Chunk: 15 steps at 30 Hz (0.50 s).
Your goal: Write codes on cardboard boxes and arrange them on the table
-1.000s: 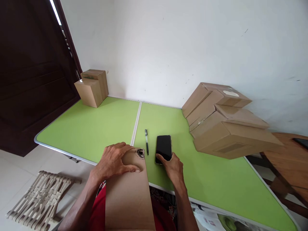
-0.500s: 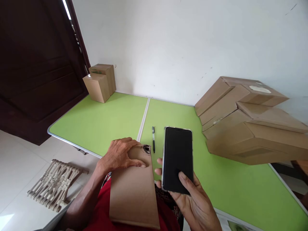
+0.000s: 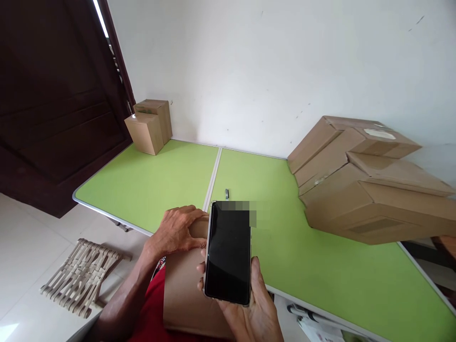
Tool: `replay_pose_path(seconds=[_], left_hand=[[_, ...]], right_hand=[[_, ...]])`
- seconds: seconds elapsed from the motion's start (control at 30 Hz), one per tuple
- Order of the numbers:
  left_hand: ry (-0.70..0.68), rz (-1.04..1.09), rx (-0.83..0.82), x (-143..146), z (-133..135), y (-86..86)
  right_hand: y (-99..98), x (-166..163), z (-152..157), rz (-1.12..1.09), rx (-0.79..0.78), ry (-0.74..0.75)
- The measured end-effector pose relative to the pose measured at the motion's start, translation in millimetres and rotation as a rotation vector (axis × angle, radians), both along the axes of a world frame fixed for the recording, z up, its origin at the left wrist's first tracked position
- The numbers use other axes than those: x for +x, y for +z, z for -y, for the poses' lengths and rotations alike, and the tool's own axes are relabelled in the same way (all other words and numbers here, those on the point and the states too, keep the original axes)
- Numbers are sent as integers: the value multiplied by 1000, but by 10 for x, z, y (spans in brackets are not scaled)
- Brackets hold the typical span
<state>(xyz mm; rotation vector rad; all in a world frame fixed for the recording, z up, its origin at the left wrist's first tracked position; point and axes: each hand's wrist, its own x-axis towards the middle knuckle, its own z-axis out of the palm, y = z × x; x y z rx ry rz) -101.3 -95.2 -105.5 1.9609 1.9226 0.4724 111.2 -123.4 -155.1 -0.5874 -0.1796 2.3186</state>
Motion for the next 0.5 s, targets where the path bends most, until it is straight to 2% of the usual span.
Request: replay_pose_path(seconds=[0.1, 0.33, 0.5], left_hand=[[-3, -1, 7, 0, -7, 0], [-27, -10, 34, -10, 3, -26], [-22, -5, 16, -18, 4, -40]], right_hand=[[-18, -8, 41, 37, -8, -28], [97, -40, 57, 60, 32, -15], [7, -1, 30, 91, 47, 10]])
